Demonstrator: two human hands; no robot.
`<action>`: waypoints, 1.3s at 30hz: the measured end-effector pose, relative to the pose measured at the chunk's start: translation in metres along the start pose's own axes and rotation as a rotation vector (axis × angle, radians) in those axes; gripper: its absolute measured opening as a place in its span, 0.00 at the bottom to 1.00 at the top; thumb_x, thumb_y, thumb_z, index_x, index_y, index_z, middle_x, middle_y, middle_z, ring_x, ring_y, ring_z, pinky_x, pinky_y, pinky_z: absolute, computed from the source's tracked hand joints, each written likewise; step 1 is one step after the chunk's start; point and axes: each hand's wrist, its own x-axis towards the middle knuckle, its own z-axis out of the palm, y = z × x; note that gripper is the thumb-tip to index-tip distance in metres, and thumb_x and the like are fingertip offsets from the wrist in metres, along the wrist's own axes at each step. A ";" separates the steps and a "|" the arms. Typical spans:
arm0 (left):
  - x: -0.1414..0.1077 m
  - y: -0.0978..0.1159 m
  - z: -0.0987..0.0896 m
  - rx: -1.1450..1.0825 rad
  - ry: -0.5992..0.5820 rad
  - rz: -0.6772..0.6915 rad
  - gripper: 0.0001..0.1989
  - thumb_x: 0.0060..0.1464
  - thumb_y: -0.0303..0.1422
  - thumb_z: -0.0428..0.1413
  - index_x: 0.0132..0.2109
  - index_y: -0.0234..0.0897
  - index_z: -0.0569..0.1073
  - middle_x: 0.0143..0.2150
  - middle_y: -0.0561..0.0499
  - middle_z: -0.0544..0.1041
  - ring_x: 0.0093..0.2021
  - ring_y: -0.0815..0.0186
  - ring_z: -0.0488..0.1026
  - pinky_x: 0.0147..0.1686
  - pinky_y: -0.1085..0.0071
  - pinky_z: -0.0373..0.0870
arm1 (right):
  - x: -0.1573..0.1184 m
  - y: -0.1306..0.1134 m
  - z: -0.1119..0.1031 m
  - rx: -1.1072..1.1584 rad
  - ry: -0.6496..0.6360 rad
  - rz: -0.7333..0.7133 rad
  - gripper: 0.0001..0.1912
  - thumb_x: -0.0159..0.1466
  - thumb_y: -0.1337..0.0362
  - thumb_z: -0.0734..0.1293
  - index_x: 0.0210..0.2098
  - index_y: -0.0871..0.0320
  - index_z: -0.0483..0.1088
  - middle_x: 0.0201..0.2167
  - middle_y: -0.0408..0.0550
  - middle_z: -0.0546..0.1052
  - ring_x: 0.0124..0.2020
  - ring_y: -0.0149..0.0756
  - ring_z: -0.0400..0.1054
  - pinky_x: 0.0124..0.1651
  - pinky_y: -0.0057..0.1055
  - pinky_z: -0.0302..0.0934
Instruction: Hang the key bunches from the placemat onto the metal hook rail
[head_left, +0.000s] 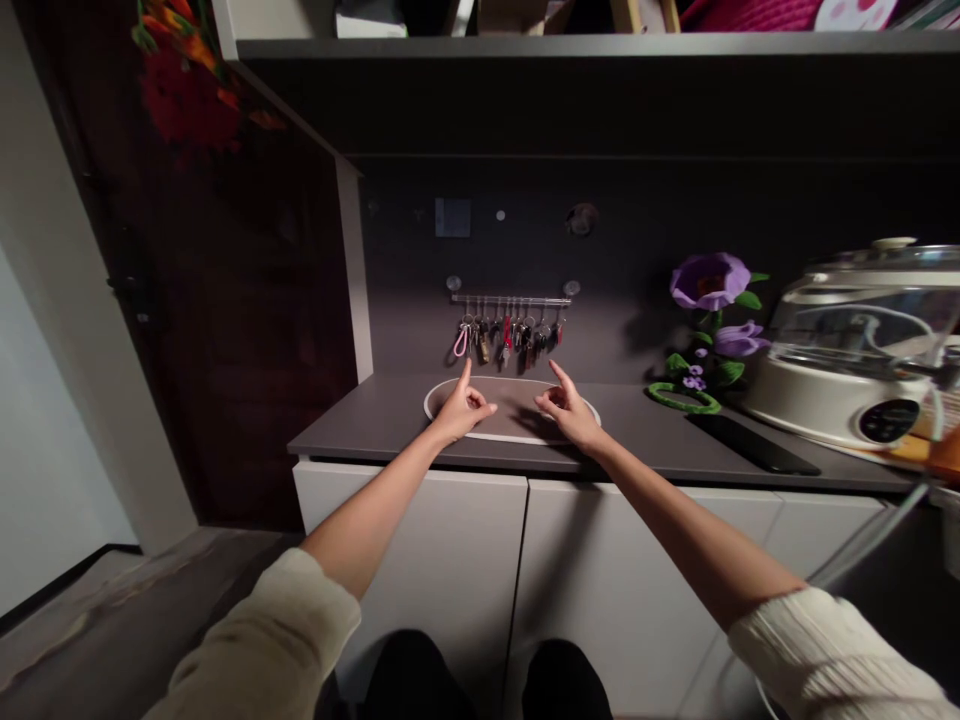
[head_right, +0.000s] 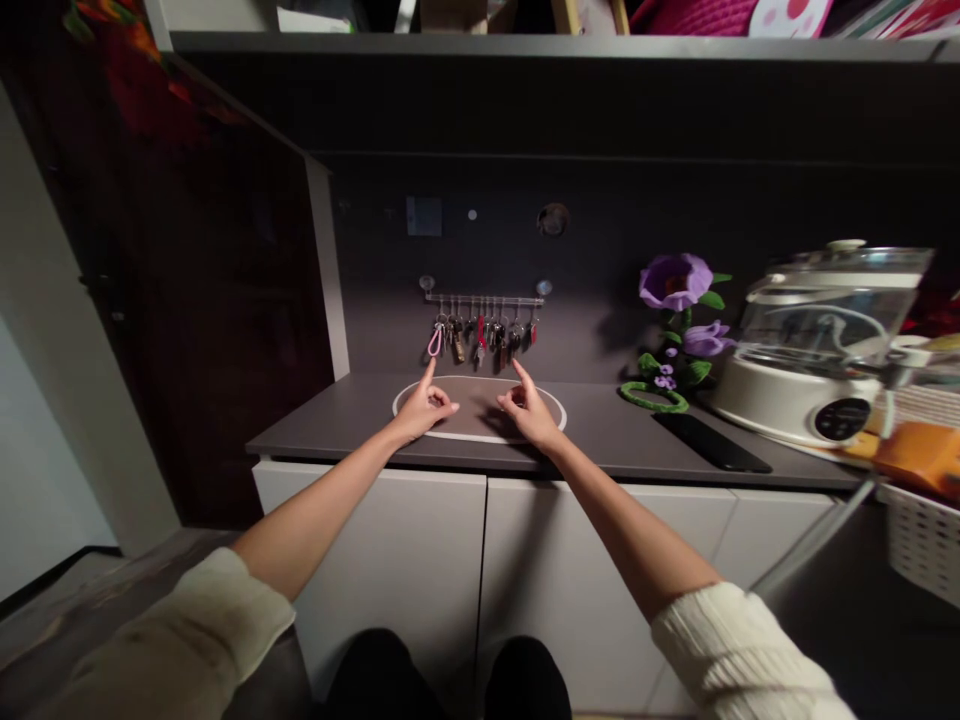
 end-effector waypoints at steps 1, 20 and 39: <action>0.007 -0.003 -0.003 0.035 0.057 -0.024 0.47 0.42 0.34 0.59 0.64 0.42 0.39 0.32 0.53 0.68 0.32 0.70 0.65 0.37 0.71 0.63 | 0.006 0.002 -0.004 -0.002 0.028 0.043 0.38 0.54 0.58 0.64 0.61 0.52 0.47 0.31 0.43 0.69 0.31 0.30 0.63 0.40 0.32 0.61; 0.186 -0.043 -0.033 -0.206 0.367 -0.240 0.38 0.26 0.34 0.67 0.48 0.37 0.61 0.39 0.46 0.72 0.38 0.65 0.70 0.40 0.70 0.63 | 0.167 0.053 -0.045 0.206 0.309 0.391 0.34 0.44 0.54 0.72 0.48 0.49 0.58 0.43 0.47 0.70 0.37 0.33 0.66 0.38 0.32 0.61; 0.200 -0.031 -0.028 -0.779 -0.026 -0.489 0.08 0.47 0.34 0.53 0.28 0.32 0.67 0.22 0.48 0.72 0.27 0.63 0.73 0.30 0.66 0.70 | 0.185 0.063 -0.043 0.729 -0.018 0.439 0.13 0.60 0.55 0.57 0.31 0.58 0.66 0.27 0.46 0.75 0.27 0.33 0.68 0.30 0.29 0.60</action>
